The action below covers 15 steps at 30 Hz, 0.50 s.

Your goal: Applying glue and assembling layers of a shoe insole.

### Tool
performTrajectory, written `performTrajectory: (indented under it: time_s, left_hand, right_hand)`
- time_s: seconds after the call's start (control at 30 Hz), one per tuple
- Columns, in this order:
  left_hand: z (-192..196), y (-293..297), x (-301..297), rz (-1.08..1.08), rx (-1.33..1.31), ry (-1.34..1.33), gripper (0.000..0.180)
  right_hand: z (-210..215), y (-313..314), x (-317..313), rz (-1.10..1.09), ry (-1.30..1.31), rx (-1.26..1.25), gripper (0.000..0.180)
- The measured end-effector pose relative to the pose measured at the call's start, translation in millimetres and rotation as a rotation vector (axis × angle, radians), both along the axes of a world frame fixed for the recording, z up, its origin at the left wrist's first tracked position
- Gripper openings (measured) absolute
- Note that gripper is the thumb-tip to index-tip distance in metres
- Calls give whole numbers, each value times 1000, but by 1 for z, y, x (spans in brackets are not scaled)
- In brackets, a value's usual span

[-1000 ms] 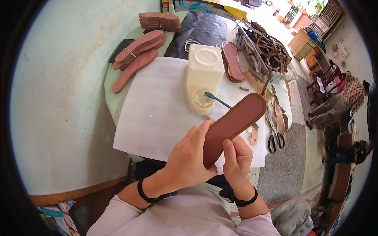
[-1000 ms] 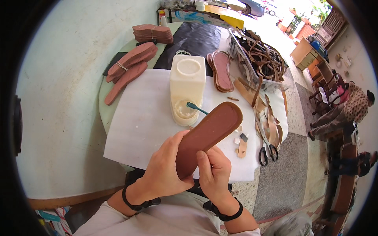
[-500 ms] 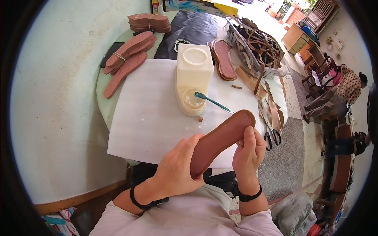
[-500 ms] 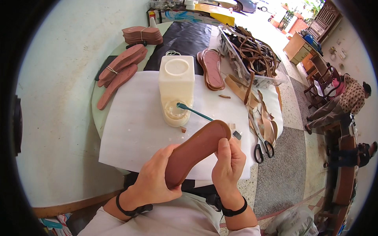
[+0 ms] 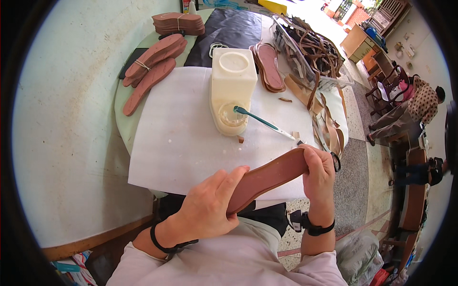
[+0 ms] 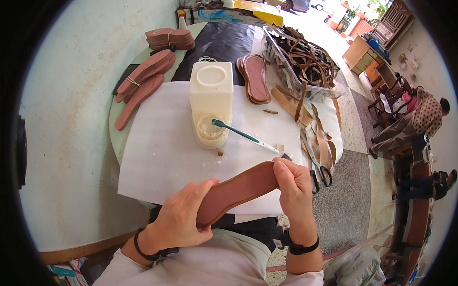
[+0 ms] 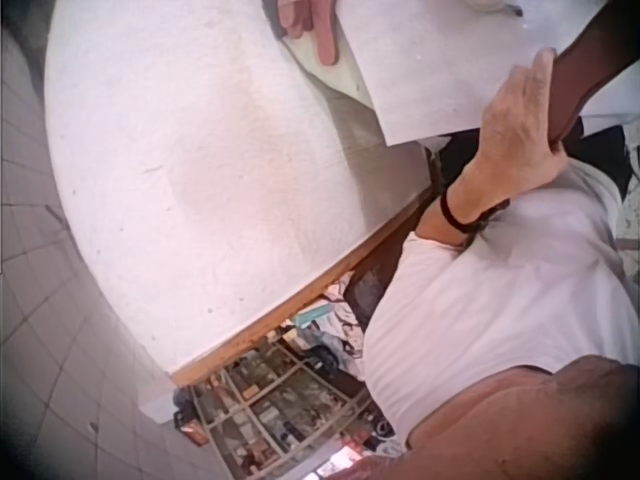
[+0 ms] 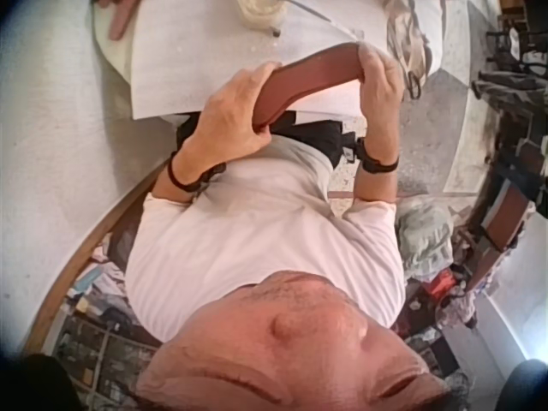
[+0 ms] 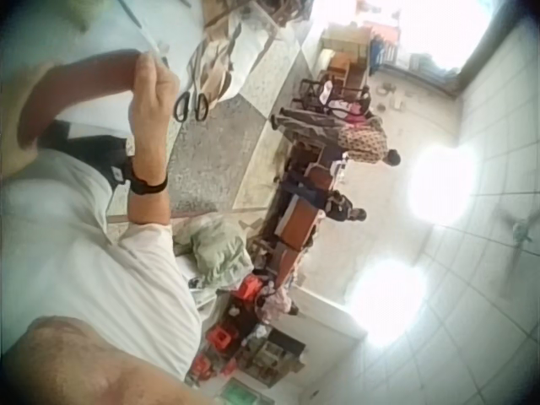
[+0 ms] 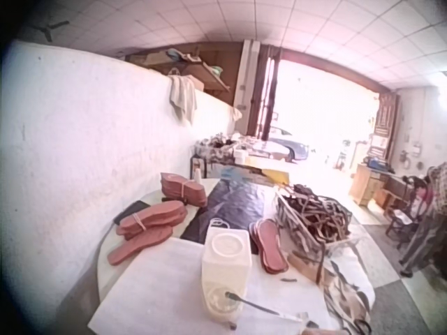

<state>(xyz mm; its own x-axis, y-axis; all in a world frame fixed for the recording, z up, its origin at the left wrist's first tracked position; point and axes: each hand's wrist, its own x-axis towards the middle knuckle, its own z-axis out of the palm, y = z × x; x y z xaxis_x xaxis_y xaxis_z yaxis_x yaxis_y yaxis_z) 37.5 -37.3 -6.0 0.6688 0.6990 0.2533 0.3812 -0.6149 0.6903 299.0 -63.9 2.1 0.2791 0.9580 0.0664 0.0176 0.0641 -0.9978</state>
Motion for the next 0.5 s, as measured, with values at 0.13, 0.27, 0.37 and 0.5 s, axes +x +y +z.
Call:
performTrajectory:
  time_s: [0.13, 0.27, 0.37, 0.5]
  left_hand:
    - [2, 2, 0, -28, 51, 22, 95]
    - [12, 4, -2, -74, 75, 65, 94]
    - [13, 5, -4, -111, 86, 80, 94]
    - [14, 6, -4, -151, 71, 121, 95]
  right_hand:
    - [3, -3, 13, 96, -67, -76, 35]
    - [-3, -8, 24, 168, -2, -139, 37]
    - [-6, -14, 29, 205, 0, -205, 38]
    - [4, -20, 28, 305, -38, -233, 39]
